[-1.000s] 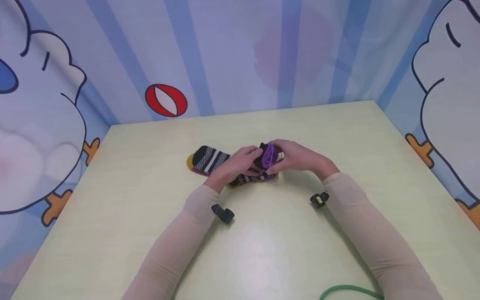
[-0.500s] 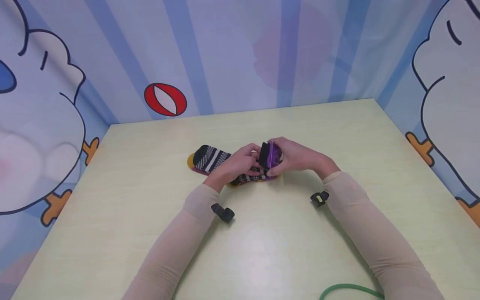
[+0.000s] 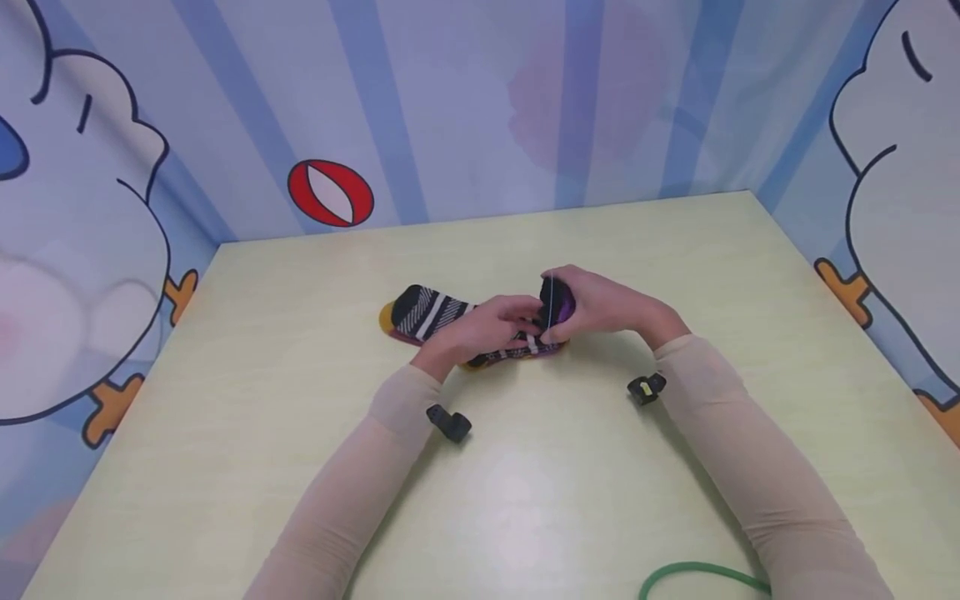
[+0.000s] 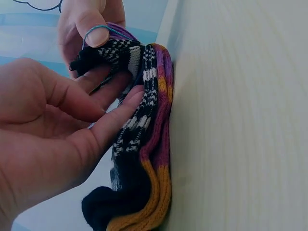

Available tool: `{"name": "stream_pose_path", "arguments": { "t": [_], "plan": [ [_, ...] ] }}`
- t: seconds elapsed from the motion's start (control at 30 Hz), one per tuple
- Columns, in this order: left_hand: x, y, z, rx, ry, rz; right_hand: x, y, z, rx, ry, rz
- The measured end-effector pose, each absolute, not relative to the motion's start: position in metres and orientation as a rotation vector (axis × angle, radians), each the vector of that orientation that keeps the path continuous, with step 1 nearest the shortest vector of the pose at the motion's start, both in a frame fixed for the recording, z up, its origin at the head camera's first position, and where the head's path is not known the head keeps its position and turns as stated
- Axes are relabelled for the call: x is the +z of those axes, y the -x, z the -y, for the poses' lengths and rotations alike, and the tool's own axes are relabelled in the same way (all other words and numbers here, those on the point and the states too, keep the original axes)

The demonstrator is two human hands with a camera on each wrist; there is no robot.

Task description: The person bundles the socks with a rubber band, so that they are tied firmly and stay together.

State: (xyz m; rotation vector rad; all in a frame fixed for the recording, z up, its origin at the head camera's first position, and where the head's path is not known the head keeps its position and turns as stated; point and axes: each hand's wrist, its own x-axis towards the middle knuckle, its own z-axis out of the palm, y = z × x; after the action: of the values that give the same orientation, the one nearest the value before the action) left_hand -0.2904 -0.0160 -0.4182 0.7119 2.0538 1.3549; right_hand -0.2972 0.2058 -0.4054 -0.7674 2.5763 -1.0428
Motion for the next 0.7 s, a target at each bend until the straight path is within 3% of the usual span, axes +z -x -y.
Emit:
{"name": "stream_pose_path", "arguments": {
  "t": [0.43, 0.7],
  "plan": [
    [-0.4171, 0.2889, 0.012, 1.013, -0.958, -2.232, -0.4037, 0.2976, -0.2055, -1.039, 0.803, -2.579],
    [-0.4197, 0.2877, 0.0157, 1.154, -0.814, -2.166, -0.4042, 0.298, -0.2076, -0.892, 0.846, -2.625]
  ]
}}
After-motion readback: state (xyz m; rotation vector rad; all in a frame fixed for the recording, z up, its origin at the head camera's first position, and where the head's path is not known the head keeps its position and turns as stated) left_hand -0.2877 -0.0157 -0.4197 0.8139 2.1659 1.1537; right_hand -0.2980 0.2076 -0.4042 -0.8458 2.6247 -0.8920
